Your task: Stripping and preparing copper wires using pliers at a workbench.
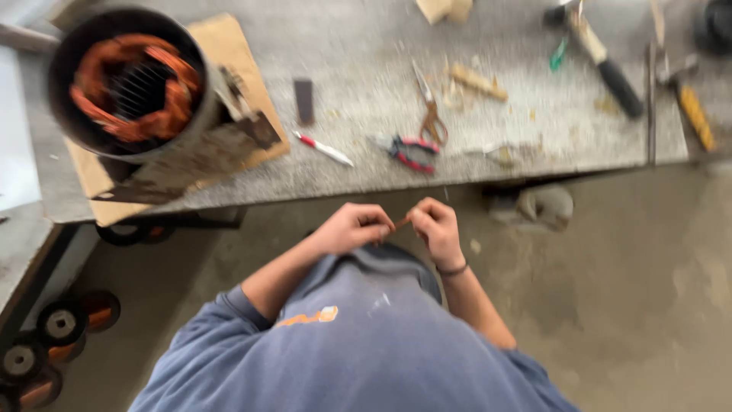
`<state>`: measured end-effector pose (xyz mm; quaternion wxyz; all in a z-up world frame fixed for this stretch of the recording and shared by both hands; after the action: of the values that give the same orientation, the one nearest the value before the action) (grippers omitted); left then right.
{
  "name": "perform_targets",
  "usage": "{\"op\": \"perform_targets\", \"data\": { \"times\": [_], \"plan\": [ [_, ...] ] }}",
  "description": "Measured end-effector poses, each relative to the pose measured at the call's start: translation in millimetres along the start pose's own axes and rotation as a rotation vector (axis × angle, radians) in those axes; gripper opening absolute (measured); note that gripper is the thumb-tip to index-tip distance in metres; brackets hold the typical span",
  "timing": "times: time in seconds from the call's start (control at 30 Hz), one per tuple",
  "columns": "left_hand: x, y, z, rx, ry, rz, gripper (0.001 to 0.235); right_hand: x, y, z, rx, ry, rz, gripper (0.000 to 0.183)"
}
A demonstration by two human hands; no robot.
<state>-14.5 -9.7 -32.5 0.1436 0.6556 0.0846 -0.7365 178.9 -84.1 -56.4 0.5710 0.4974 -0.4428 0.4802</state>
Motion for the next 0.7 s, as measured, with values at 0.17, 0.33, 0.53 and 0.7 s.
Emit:
{"op": "perform_targets", "data": {
  "times": [0.17, 0.33, 0.53, 0.7],
  "plan": [
    [-4.1, 0.0, -8.8, 0.021, 0.061, -0.053, 0.014, -1.6, -5.0, 2.2, 0.064, 0.019, 0.023, 0.017],
    [-10.5, 0.9, -9.0, -0.087, -0.001, 0.128, 0.016, 13.7, 2.1, 8.1, 0.088, 0.015, 0.002, 0.014],
    [-8.3, -0.5, -11.2, -0.089, -0.031, 0.233, 0.015, 10.6, 5.1, 4.9, 0.132, -0.017, -0.01, 0.012],
    [-1.4, 2.8, -12.5, -0.067, -0.058, 0.278, 0.015, 12.0, 5.8, 5.5, 0.151, -0.021, -0.041, 0.011]
  ]
}}
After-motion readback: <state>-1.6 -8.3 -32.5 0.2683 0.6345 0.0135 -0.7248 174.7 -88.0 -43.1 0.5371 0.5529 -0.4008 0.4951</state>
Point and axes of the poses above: each hand's wrist, its own z-axis away from the middle knuckle, its own y-axis out of the palm, x = y × z, the point moved 5 cm from there along -z, towards the middle knuckle, and after that the axes turned 13 degrees about x, right-handed, at the moved point
